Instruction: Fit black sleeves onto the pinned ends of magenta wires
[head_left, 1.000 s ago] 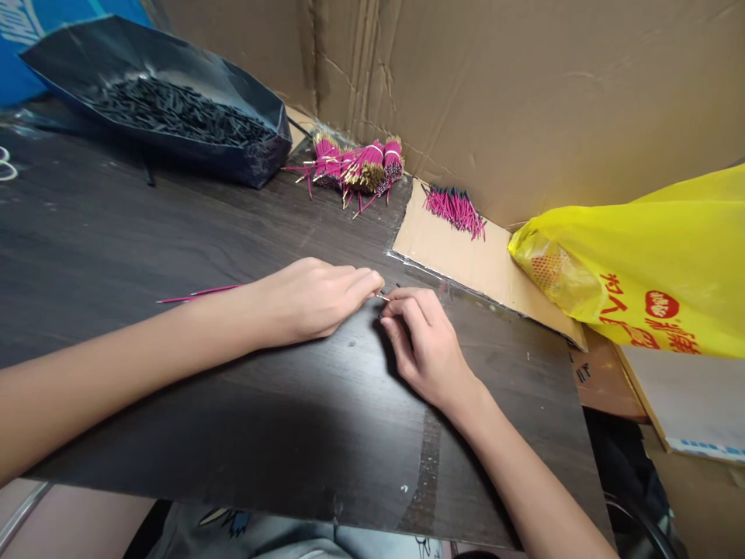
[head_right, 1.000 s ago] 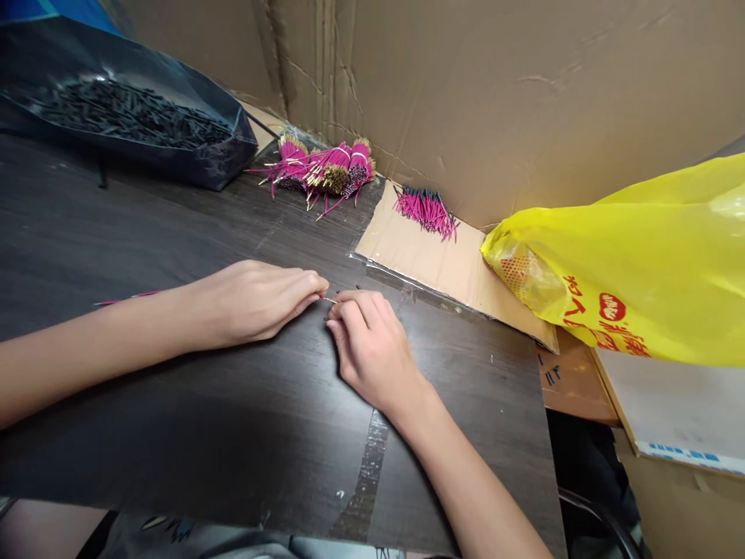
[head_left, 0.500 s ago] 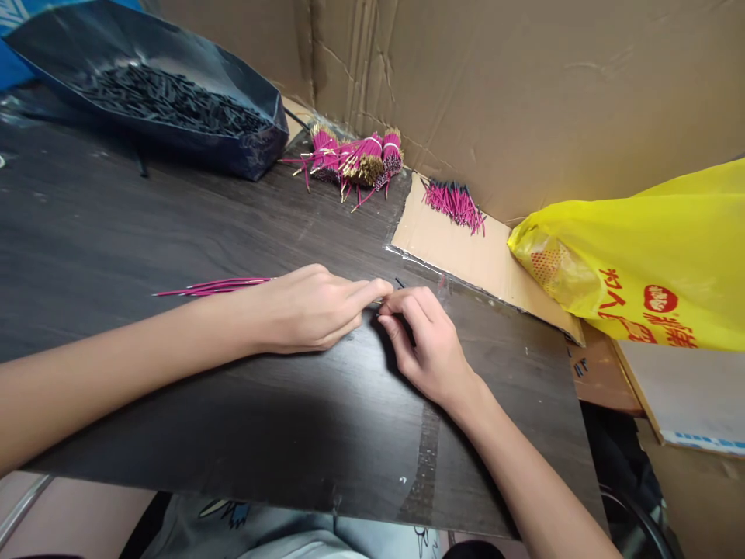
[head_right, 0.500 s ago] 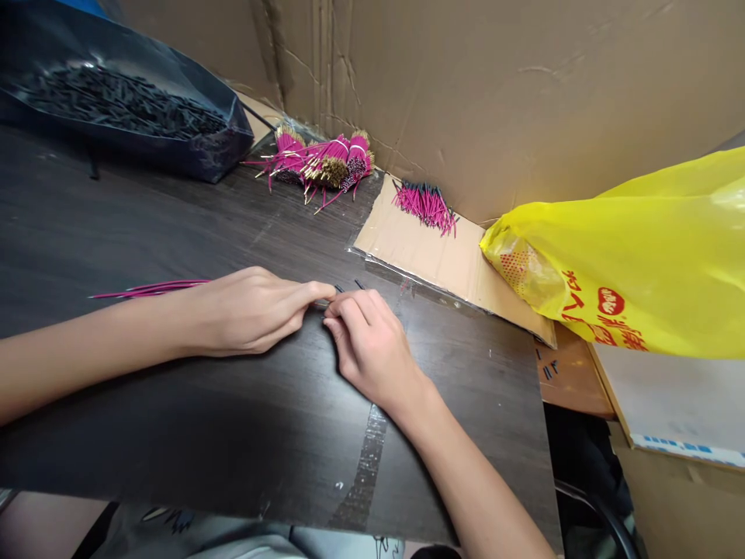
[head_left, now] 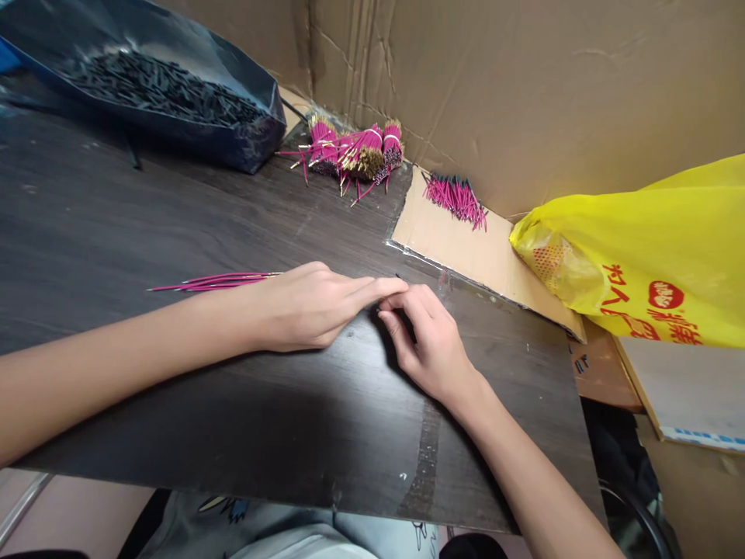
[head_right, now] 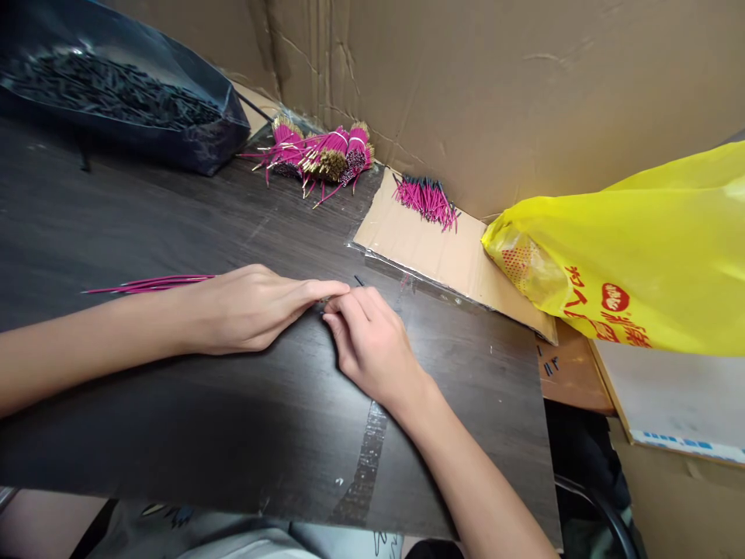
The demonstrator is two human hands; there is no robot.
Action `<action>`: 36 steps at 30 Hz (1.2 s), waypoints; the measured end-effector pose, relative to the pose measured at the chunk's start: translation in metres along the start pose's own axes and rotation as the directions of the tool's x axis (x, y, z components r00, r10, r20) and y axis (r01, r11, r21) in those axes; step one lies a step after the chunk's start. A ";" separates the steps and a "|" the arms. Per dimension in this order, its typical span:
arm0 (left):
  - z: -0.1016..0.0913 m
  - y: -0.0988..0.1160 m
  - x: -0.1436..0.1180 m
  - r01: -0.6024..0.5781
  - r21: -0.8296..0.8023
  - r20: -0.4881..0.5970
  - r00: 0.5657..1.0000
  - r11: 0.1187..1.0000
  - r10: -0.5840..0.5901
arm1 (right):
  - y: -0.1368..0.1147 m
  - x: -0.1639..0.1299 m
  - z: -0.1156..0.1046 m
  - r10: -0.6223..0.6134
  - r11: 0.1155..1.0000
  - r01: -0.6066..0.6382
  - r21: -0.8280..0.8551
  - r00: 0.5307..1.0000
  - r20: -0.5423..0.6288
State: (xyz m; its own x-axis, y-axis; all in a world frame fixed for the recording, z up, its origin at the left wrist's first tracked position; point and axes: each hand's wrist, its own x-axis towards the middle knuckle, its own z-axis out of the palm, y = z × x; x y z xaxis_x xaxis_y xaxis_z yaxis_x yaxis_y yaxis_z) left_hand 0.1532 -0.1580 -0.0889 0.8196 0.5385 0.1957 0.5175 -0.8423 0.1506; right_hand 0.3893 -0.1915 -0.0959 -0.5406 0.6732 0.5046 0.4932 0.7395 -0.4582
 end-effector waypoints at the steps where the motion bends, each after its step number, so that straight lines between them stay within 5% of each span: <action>1: 0.001 0.000 0.000 0.002 0.006 -0.008 1.000 1.000 -0.002 | 0.000 0.000 0.000 0.003 1.000 -0.003 0.005 1.000 -0.005; 11: 0.006 0.004 -0.001 0.046 0.155 -0.114 0.993 0.987 -0.028 | 0.002 -0.002 -0.003 0.103 0.995 -0.103 0.008 0.989 -0.101; 18: 0.008 0.005 0.000 0.073 0.158 -0.069 0.996 0.985 -0.063 | 0.019 -0.003 -0.009 0.262 0.957 -0.283 -0.060 0.937 -0.232; 36: 0.005 0.006 0.003 0.131 0.143 -0.116 0.987 0.981 -0.114 | 0.028 -0.003 -0.011 0.289 0.939 -0.312 -0.145 0.944 -0.160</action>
State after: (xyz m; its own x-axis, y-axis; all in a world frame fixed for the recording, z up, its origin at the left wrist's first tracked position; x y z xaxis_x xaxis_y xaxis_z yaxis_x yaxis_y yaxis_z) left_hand 0.1600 -0.1619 -0.0922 0.7209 0.6303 0.2882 0.6499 -0.7592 0.0349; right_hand 0.4121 -0.1723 -0.1020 -0.2585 0.8491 0.4607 0.7307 0.4838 -0.4816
